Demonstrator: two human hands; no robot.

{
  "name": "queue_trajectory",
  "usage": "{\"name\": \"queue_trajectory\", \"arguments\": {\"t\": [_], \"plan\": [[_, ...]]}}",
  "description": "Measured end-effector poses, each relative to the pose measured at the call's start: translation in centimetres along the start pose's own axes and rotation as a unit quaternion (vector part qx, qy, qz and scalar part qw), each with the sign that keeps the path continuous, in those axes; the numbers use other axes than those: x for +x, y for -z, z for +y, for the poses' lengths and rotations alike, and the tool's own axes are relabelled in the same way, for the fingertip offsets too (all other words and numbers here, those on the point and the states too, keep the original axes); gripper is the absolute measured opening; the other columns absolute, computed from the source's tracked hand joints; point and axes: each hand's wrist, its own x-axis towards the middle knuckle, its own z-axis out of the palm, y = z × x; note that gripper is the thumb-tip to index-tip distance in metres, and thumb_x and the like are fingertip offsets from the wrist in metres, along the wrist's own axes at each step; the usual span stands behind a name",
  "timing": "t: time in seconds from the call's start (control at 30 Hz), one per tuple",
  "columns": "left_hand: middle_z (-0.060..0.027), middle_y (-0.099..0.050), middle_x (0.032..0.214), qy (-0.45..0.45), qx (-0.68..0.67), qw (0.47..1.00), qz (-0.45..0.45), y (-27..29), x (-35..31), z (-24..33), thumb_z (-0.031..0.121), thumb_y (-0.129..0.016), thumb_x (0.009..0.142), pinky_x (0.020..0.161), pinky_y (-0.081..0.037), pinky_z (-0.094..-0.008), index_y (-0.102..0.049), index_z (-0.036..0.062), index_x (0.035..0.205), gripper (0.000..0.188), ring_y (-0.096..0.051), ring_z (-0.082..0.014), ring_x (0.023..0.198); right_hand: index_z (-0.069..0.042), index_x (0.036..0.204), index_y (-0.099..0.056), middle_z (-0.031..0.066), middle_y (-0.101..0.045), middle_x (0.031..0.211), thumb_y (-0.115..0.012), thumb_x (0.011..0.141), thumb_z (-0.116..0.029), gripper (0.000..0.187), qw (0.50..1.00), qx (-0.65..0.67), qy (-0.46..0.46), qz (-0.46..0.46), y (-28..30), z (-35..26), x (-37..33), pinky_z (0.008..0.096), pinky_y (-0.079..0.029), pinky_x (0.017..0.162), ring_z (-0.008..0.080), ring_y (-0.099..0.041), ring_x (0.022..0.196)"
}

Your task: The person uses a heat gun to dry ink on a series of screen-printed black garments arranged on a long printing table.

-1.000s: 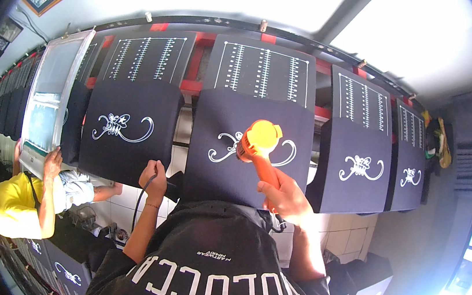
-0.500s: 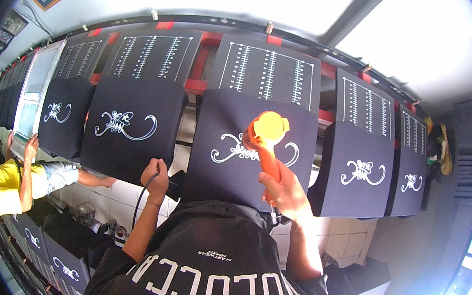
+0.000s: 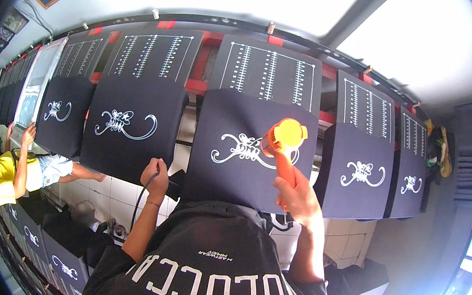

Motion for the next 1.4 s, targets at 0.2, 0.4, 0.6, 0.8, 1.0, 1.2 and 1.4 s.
{"name": "queue_trajectory", "arguments": {"t": [0.2,0.4,0.6,0.8,1.0,1.2,1.4], "plan": [[-0.013,-0.058,0.064,0.003,0.019,1.0,0.0,-0.2,-0.2,-0.4,0.021,-0.059,0.095,0.056,-0.043,-0.0448,-0.058,0.0048,0.077,0.024,-0.06,-0.034,0.061,0.002,0.118,-0.057,0.0057,-0.064,0.09,-0.059,0.098,-0.021,0.03,1.0,0.0,-0.01,0.004,0.2,-0.5,-0.7,0.0262,-0.051,0.055,0.0107,-0.061,0.06],[-0.0138,-0.059,0.065,0.004,0.009,1.0,0.002,-0.1,-0.2,-0.2,0.021,-0.058,0.096,0.057,-0.044,-0.0454,-0.058,0.0048,0.077,0.024,-0.061,-0.0345,0.062,0.002,0.117,-0.058,0.006,-0.064,0.09,-0.058,0.099,-0.02,0.029,0.999,0.02,0.025,0.04,0.0,0.2,0.5,0.0265,-0.052,0.056,0.0106,-0.061,0.061],[-0.0145,-0.06,0.066,0.002,0.005,1.0,0.005,-0.1,-0.1,-0.2,0.022,-0.059,0.095,0.058,-0.044,-0.0461,-0.059,0.0049,0.078,0.024,-0.061,-0.0351,0.062,0.001,0.11,-0.059,0.0054,-0.065,0.084,-0.06,0.097,-0.022,0.027,0.997,0.053,0.051,0.036,0.2,0.4,1.7,0.0258,-0.048,0.052,0.0111,-0.061,0.058],[-0.0146,-0.06,0.066,0.003,0.013,1.0,0.006,-0.1,-0.2,-0.3,0.021,-0.059,0.095,0.057,-0.044,-0.0464,-0.057,0.0054,0.076,0.025,-0.062,-0.0353,0.063,0.002,0.11,-0.059,0.0059,-0.064,0.082,-0.06,0.097,-0.021,0.027,0.999,0.029,0.045,0.008,0.0,-0.4,1.9,0.0267,-0.048,0.052,0.0115,-0.06,0.057],[-0.0149,-0.06,0.066,-0.004,0.017,1.0,0.008,-0.1,-0.1,0.0,0.021,-0.059,0.095,0.056,-0.044,-0.0463,-0.056,0.0051,0.076,0.025,-0.062,-0.0356,0.062,0.001,0.109,-0.059,0.0051,-0.062,0.077,-0.061,0.096,-0.021,0.026,0.999,-0.003,0.047,0.025,-1.0,-0.1,2.1,0.0262,-0.047,0.049,0.0108,-0.059,0.055],[-0.0124,-0.058,0.061,-0.017,0.017,0.999,0.036,-0.3,-0.1,-0.4,0.019,-0.062,0.093,0.054,-0.044,-0.0473,-0.056,0.0072,0.074,0.023,-0.061,-0.0346,0.06,0.0,0.109,-0.058,0.0034,-0.061,0.074,-0.061,0.097,-0.021,0.025,0.998,0.051,0.04,-0.018,-0.9,-0.1,1.4,0.0249,-0.046,0.047,0.0096,-0.059,0.056],[-0.0122,-0.058,0.061,-0.016,0.014,0.999,0.03,0.0,0.0,-0.1,0.018,-0.062,0.093,0.054,-0.045,-0.0466,-0.057,0.0073,0.074,0.022,-0.061,-0.0343,0.059,0.0,0.11,-0.058,0.0038,-0.061,0.079,-0.062,0.097,-0.021,0.025,0.998,0.04,0.023,-0.035,-1.0,-0.6,1.2,0.0245,-0.046,0.048,0.0095,-0.06,0.057]]}}
